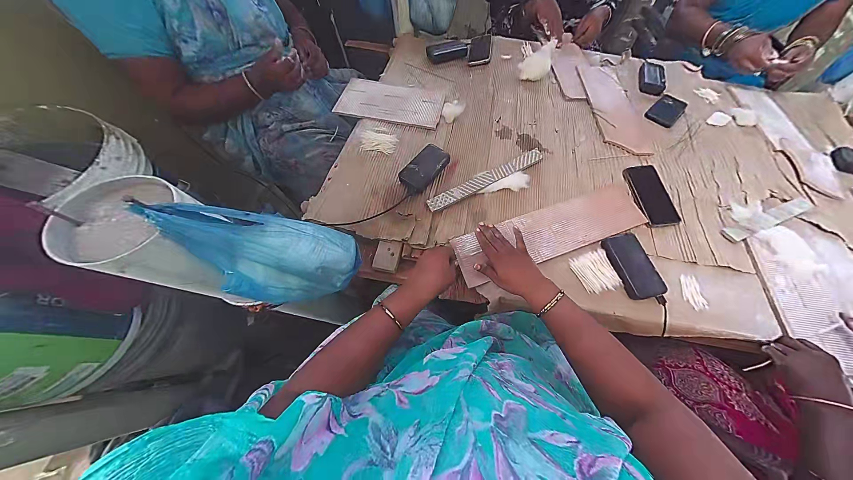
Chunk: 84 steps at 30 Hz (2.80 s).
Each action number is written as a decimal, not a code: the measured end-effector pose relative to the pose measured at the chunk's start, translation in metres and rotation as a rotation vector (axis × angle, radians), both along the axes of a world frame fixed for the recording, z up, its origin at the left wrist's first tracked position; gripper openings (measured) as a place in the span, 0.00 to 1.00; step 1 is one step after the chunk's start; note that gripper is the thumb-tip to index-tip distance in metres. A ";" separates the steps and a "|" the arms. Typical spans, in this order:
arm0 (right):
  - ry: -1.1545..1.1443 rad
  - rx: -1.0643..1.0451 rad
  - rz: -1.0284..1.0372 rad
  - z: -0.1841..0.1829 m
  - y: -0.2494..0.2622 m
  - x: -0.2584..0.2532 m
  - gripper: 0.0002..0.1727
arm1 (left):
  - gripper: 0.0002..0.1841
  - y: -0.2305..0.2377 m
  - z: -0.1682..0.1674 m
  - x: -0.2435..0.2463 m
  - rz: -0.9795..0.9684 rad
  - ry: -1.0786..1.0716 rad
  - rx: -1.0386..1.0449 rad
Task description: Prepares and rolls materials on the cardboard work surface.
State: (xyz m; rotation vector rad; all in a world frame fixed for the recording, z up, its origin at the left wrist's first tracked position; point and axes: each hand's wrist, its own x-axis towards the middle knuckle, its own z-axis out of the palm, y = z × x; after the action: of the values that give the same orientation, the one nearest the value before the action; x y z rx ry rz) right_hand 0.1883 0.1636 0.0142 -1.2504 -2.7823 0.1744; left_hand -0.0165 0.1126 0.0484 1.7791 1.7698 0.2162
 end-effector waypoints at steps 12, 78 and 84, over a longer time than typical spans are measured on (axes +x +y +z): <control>-0.150 -0.141 0.079 0.006 -0.056 0.029 0.47 | 0.13 -0.016 -0.006 0.004 -0.088 -0.020 -0.032; 0.299 0.189 -0.816 0.024 -0.073 0.191 0.16 | 0.12 -0.088 0.028 0.026 -0.159 -0.111 0.064; 0.320 0.205 -0.748 0.018 -0.070 0.186 0.17 | 0.11 -0.077 0.018 0.000 -0.033 -0.185 0.045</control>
State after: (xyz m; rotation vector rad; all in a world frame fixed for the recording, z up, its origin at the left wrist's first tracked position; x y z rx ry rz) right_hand 0.3741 0.0938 0.0321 -1.8881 -1.8623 0.0260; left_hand -0.0160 0.0361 0.0665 1.7574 1.6158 0.3966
